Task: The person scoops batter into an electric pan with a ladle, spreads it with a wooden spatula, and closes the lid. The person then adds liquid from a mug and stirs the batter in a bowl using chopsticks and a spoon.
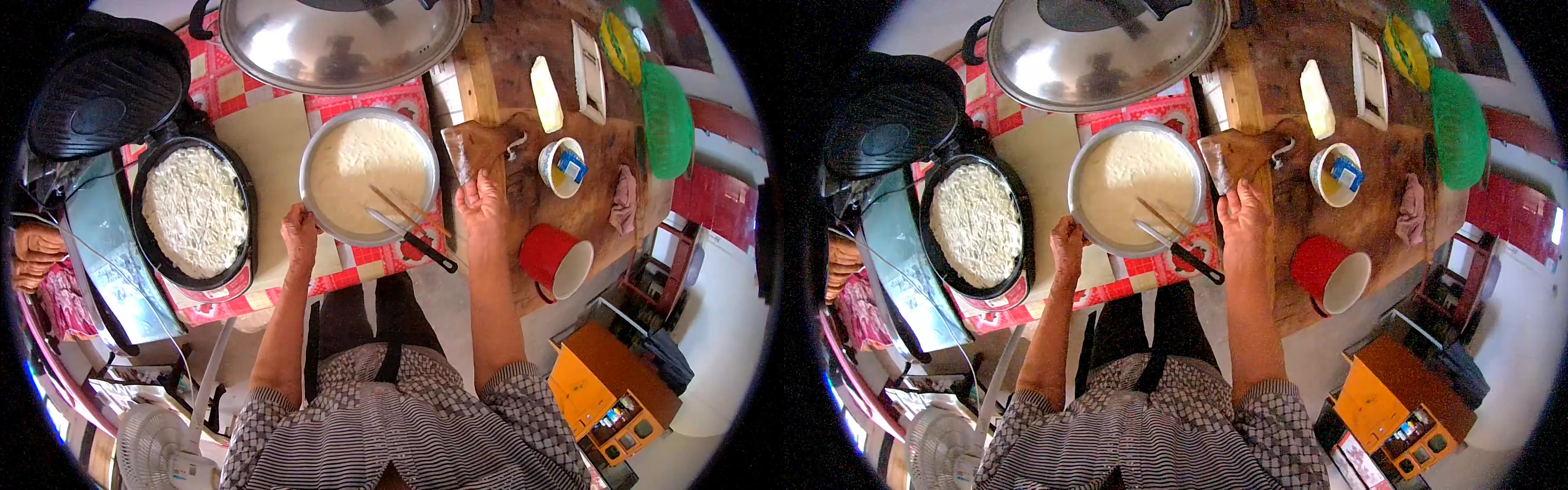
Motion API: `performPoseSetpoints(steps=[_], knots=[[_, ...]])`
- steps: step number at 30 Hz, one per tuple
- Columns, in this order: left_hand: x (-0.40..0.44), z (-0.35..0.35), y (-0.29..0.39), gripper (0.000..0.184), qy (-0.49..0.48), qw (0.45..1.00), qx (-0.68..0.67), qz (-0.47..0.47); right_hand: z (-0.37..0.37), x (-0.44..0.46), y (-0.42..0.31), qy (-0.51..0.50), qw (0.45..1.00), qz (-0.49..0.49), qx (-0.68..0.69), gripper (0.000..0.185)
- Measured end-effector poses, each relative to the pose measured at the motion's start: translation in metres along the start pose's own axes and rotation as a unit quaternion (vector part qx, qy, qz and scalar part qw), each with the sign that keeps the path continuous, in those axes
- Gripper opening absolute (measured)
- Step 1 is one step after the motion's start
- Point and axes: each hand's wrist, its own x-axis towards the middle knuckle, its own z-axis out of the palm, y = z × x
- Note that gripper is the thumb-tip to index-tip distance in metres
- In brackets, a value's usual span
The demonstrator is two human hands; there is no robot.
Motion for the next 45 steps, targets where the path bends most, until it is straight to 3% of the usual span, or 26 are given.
performPoseSetpoints(steps=[6, 10, 20, 28, 32, 38, 45], knots=[[0.001, 0.005, 0.0, 0.013, -0.002, 0.999, -0.034, -0.002, 0.003, 0.002, -0.001, 0.028, 0.998, -0.018, 0.054, 0.019], [0.004, 0.006, -0.001, 0.013, -0.021, 0.999, -0.032, 0.017, 0.008, -0.006, -0.013, -0.015, 0.996, -0.03, 0.077, 0.018], [0.007, 0.008, -0.009, 0.011, -0.037, 0.995, -0.091, -0.008, 0.017, -0.006, -0.011, 0.041, 0.994, 0.073, 0.064, 0.011], [0.007, 0.006, -0.007, 0.01, -0.044, 0.995, -0.088, -0.013, 0.023, -0.004, -0.016, 0.064, 0.996, 0.028, 0.064, 0.016], [0.003, 0.006, 0.005, 0.009, -0.04, 0.995, -0.085, -0.021, 0.037, -0.028, -0.027, 0.068, 0.993, 0.037, 0.095, 0.03], [0.001, 0.005, 0.008, 0.009, -0.049, 0.992, -0.117, -0.016, 0.022, -0.025, -0.031, -0.018, 0.999, 0.032, 0.006, 0.037], [0.002, 0.004, -0.004, 0.013, -0.054, 0.988, -0.145, -0.012, -0.011, 0.001, -0.033, -0.034, 0.989, -0.088, -0.114, 0.03]])
